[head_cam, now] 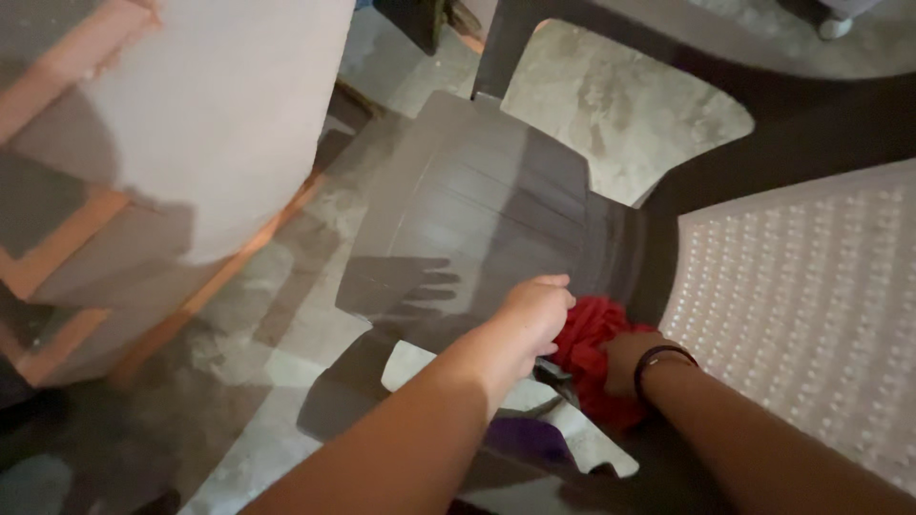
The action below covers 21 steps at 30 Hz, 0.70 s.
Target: The person wipes a plastic chair with a red cloth, cleaning the seat, backrest, and legs. The chair is turned upside down to access the underside and legs, then returned upright.
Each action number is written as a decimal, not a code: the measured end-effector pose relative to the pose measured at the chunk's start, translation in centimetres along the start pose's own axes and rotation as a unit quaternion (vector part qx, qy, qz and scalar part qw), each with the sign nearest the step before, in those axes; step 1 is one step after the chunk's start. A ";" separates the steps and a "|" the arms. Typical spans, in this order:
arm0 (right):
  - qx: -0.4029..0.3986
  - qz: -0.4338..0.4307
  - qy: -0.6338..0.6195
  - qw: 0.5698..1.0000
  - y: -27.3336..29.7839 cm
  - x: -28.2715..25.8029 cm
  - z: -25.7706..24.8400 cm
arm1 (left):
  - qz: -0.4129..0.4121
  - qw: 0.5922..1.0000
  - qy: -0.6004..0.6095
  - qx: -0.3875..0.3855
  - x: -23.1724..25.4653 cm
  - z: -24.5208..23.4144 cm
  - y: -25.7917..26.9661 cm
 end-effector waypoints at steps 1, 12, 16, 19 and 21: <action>0.001 -0.005 0.004 1.000 0.8 -0.1 0.1 | 0.002 1.000 -0.007 -0.004 0.2 0.1 0.7; -0.011 0.011 -0.017 1.000 10.8 0.4 1.5 | 0.019 0.992 -0.068 -0.101 2.5 2.2 6.5; -0.007 -0.020 0.002 1.000 15.1 -0.3 1.6 | 0.019 0.988 -0.086 -0.128 3.3 3.0 8.0; -0.003 0.037 -0.069 0.997 19.1 -0.3 1.7 | 0.023 0.983 -0.101 -0.154 3.2 3.5 9.4; -0.010 0.079 -0.107 0.991 21.7 0.0 1.9 | 0.020 0.979 -0.112 -0.166 3.2 4.2 10.2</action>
Point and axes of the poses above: each hand's wrist, its own y-axis away from the middle knuckle, its own z-axis out of the palm, x = y × z, the point moved 5 cm from there along -y, towards the middle knuckle, and after that the axes turned 9 degrees about -x, right-handed, at the moved point
